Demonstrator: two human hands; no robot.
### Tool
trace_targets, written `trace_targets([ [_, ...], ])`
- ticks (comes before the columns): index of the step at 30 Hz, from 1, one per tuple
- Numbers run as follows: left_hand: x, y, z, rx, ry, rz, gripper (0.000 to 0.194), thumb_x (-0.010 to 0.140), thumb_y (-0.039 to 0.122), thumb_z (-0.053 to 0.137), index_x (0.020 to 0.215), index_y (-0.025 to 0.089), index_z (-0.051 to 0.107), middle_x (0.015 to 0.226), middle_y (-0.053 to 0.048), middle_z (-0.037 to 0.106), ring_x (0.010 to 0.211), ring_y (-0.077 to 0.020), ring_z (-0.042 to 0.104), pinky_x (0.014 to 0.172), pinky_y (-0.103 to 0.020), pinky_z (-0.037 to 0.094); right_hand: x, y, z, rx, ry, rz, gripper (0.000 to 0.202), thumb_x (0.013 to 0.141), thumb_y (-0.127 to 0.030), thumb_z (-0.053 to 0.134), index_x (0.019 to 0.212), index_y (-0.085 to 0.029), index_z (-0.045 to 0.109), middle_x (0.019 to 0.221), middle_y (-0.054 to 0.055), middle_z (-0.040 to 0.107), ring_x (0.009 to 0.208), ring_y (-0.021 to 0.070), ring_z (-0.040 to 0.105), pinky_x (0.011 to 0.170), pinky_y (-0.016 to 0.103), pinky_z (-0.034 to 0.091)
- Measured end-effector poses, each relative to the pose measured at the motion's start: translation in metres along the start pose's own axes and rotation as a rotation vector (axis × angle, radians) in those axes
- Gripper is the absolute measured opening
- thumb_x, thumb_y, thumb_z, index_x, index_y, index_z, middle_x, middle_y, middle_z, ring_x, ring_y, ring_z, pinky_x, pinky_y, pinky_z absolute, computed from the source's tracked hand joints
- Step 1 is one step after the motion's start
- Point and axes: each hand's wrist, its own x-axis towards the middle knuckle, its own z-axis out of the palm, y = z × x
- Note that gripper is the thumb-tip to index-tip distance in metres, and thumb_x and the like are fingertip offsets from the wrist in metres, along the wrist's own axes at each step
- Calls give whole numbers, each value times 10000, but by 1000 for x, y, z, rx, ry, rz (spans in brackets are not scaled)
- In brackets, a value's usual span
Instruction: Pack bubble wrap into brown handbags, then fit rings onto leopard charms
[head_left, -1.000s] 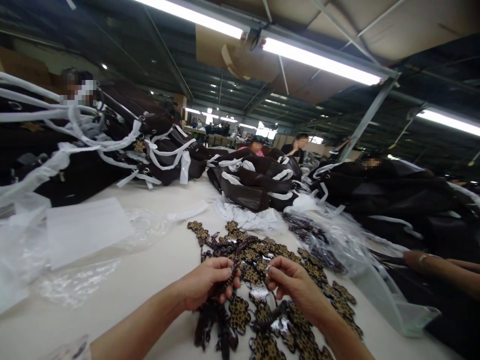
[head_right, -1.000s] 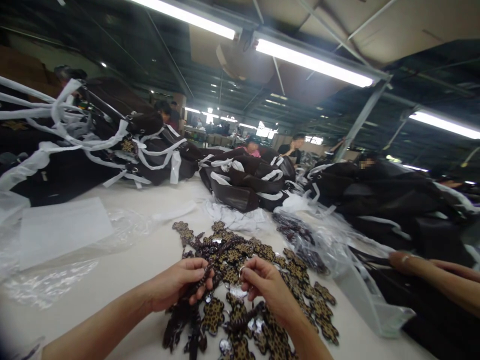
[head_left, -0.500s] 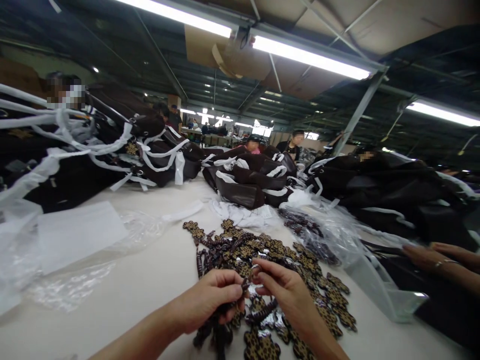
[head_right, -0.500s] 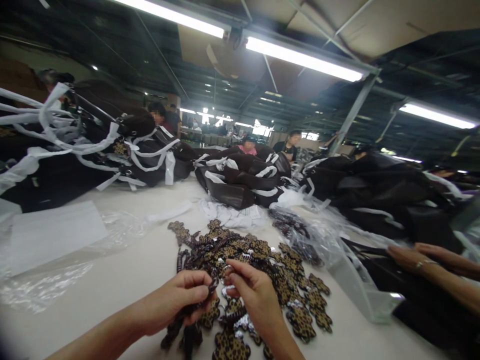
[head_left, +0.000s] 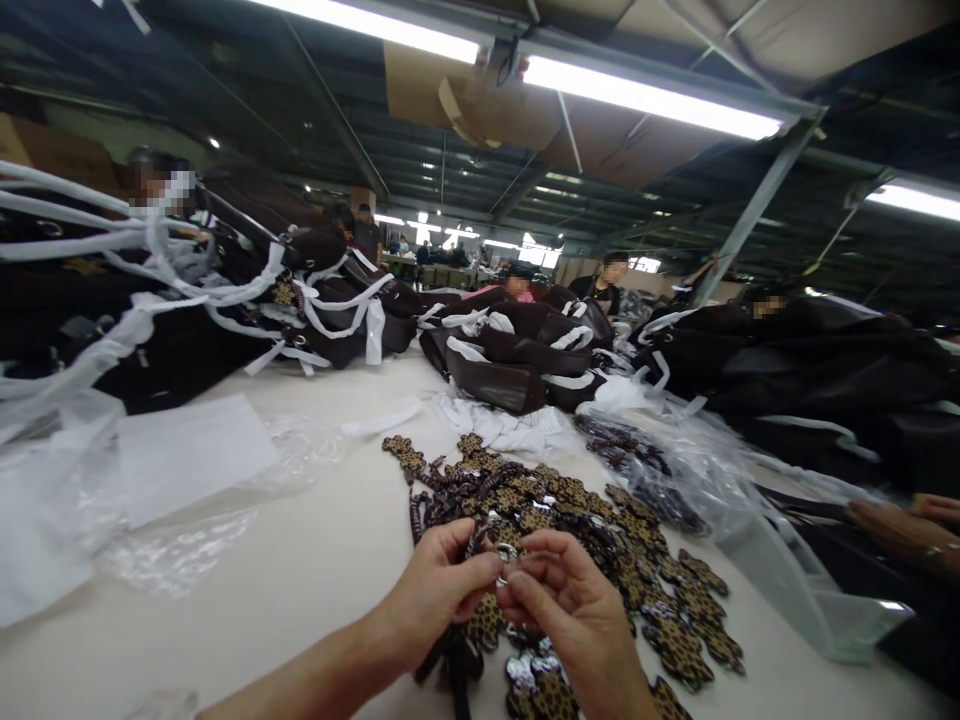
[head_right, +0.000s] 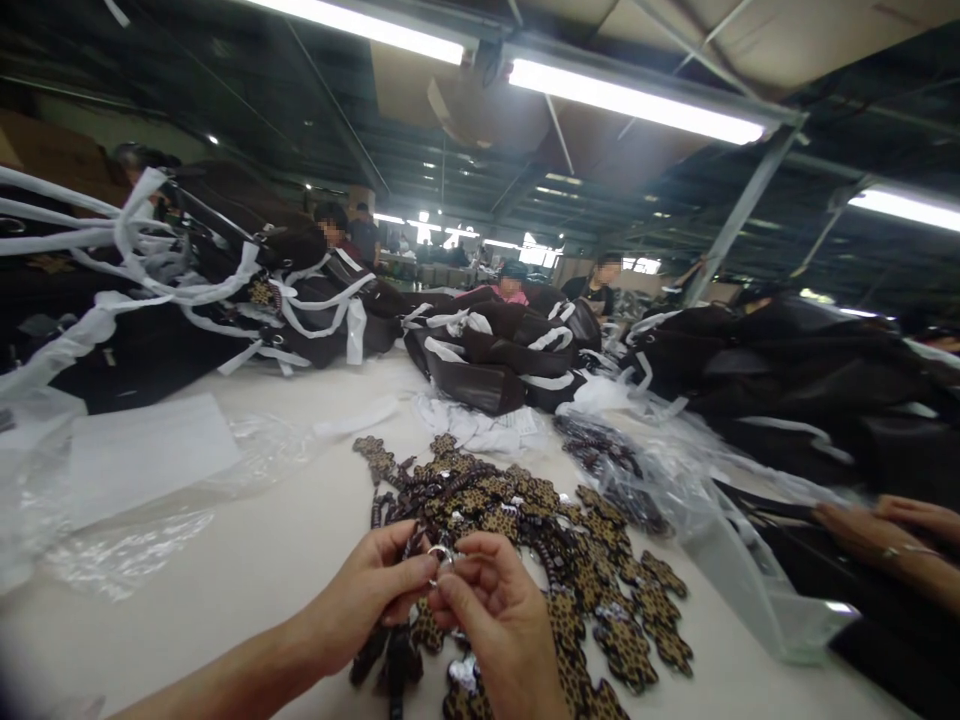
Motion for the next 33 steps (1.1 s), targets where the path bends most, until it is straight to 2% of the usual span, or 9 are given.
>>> trace_targets([
  [5, 0, 2, -4, -50, -30, -72, 375, 628, 443, 775, 689, 170, 524, 554, 33, 517, 423, -53, 378, 376, -190, 188, -7, -4, 9, -23, 123, -68, 337, 644, -433, 887, 825, -205, 717, 689, 8, 747, 606, 163, 703, 560, 251, 610],
  [8, 0, 4, -7, -27, -74, -53, 379, 665, 466, 768, 703, 164, 543, 548, 35, 525, 412, -46, 363, 369, -185, 191, -7, -5, 7, -77, 130, -42, 329, 648, -450, 877, 814, -194, 754, 654, 15, 740, 575, 160, 685, 540, 254, 604],
  [11, -1, 6, -8, -9, -104, -46, 352, 674, 434, 772, 710, 167, 544, 544, 42, 528, 401, -41, 349, 365, -185, 208, -5, 0, -1, -145, 79, -31, 329, 683, -478, 844, 825, -191, 766, 624, 16, 724, 547, 166, 669, 540, 280, 610],
  [14, -1, 7, -9, -19, -105, -75, 334, 664, 421, 761, 698, 168, 545, 570, 25, 553, 404, -42, 363, 358, -188, 195, -4, 4, -8, -211, 0, -72, 301, 754, -435, 796, 965, -223, 767, 752, 30, 751, 641, 185, 698, 607, 296, 621],
  [19, -2, 14, -10, 63, -171, -104, 314, 672, 415, 736, 669, 173, 537, 522, 53, 505, 383, -35, 332, 355, -193, 178, -4, -12, -12, -585, -238, -395, 407, 834, -160, 667, 1198, -342, 700, 1006, 25, 743, 841, 178, 703, 695, 234, 591],
  [21, -2, 16, -12, 94, -199, -142, 294, 665, 399, 725, 668, 179, 530, 508, 57, 511, 368, -36, 332, 352, -193, 182, -5, -22, -14, -718, -275, -514, 437, 810, -102, 666, 1177, -336, 700, 945, 3, 740, 795, 155, 695, 682, 198, 567],
  [24, -3, 15, -14, 90, -242, -210, 280, 660, 391, 719, 674, 182, 535, 513, 50, 546, 354, -40, 345, 349, -191, 192, -7, -29, -17, -847, -295, -584, 384, 783, -75, 700, 1093, -302, 694, 850, -28, 734, 692, 130, 681, 644, 176, 540],
  [27, -4, 10, -14, 63, -289, -264, 340, 673, 457, 737, 665, 179, 541, 488, 49, 537, 347, -48, 367, 341, -189, 195, -8, -26, -18, -918, -336, -629, 323, 807, -120, 718, 1083, -276, 657, 870, -19, 744, 686, 133, 692, 656, 184, 547],
  [33, -5, 2, -10, -24, -293, -307, 462, 643, 557, 789, 668, 189, 510, 421, 80, 462, 335, -41, 325, 345, -181, 164, -13, -18, -13, -980, -288, -718, 174, 796, -189, 728, 957, -210, 665, 660, -22, 691, 513, 124, 643, 512, 182, 527],
])
